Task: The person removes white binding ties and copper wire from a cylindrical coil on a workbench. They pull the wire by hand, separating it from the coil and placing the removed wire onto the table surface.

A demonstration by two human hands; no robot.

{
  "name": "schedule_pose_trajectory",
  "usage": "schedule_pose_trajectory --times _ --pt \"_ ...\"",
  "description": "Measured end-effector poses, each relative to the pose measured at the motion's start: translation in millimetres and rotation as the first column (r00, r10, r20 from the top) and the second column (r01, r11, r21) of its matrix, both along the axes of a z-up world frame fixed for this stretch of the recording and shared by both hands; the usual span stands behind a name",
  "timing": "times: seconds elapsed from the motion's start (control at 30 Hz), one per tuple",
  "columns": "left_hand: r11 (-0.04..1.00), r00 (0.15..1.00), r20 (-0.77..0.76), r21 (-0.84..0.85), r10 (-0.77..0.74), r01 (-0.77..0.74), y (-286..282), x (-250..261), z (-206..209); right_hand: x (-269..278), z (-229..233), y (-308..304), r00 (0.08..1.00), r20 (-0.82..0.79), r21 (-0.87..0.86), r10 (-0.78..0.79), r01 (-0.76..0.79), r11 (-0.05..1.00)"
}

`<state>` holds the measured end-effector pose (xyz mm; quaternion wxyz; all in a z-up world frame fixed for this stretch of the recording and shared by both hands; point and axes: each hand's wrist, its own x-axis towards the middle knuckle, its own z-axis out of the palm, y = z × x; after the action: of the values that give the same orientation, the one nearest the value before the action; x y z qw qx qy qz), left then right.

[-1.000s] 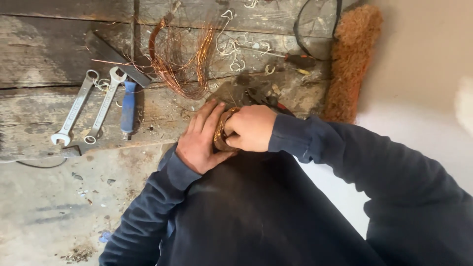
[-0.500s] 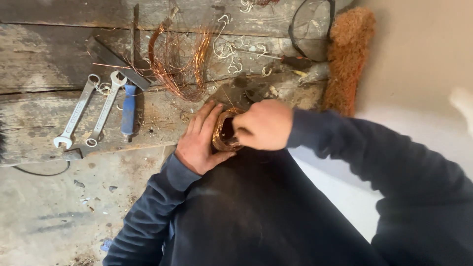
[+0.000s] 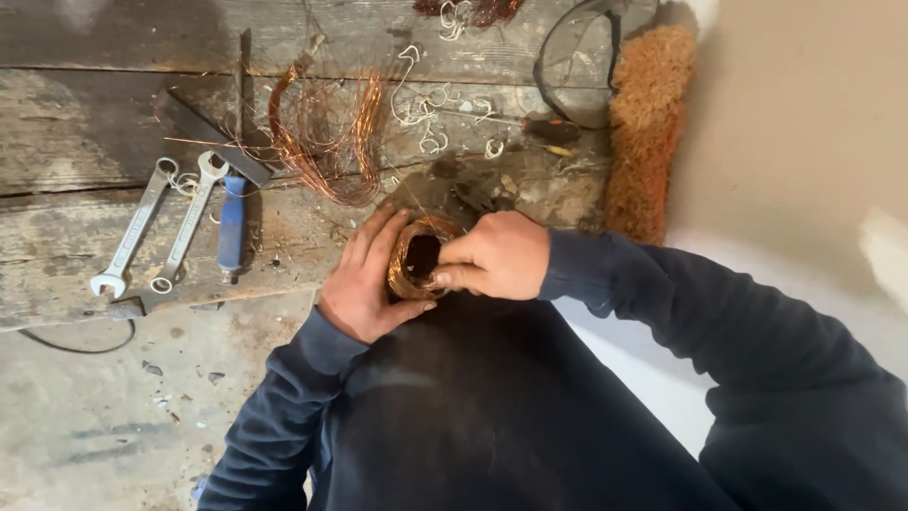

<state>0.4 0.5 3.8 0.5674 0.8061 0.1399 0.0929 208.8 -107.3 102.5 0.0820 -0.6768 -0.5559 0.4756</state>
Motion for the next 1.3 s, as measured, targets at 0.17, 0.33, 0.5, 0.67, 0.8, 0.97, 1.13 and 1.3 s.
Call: schedule_pose_trajectory --times 0.17,0.33,0.5,0.67,0.8,0.97,1.13,1.3 --pt "1.0 1.0 0.003 0.005 0.009 -0.009 -0.5 -0.7 0.7 30.2 0.7 -13.9 0.971 -0.231 0.042 0.07 -0.062 0.997" --pt "1.0 1.0 -0.008 0.005 0.018 -0.018 -2.0 0.1 3.2 32.4 2.6 -31.6 0.962 -0.269 0.116 -0.05 0.084 0.99" --pt "0.999 0.999 -0.034 0.013 0.031 -0.03 -5.1 -1.8 4.1 36.9 80.5 -54.9 0.769 -0.142 0.271 -0.623 0.636 0.723" --pt "0.999 0.999 0.004 0.006 0.034 -0.034 -4.7 -3.5 0.9 60.0 69.0 -6.9 0.899 -0.223 0.513 -0.378 0.437 0.738" --pt "1.0 1.0 0.0 0.014 0.002 -0.002 -1.9 -3.9 4.0 32.5 -13.2 75.8 0.943 0.334 0.587 -0.019 -0.192 0.787" --pt "1.0 1.0 0.007 0.01 0.002 -0.002 -1.0 -4.6 0.5 10.9 7.6 81.1 0.921 0.388 0.433 0.032 -0.213 0.876" --pt "1.0 1.0 -0.01 -0.013 0.014 -0.014 -3.3 -4.1 -0.8 22.8 -22.9 57.4 0.945 0.323 0.566 -0.047 -0.153 0.81" --pt "1.0 1.0 0.004 0.013 -0.011 0.011 3.0 -3.5 4.9 7.0 -73.6 101.4 0.899 0.437 0.46 -0.026 -0.198 0.865"
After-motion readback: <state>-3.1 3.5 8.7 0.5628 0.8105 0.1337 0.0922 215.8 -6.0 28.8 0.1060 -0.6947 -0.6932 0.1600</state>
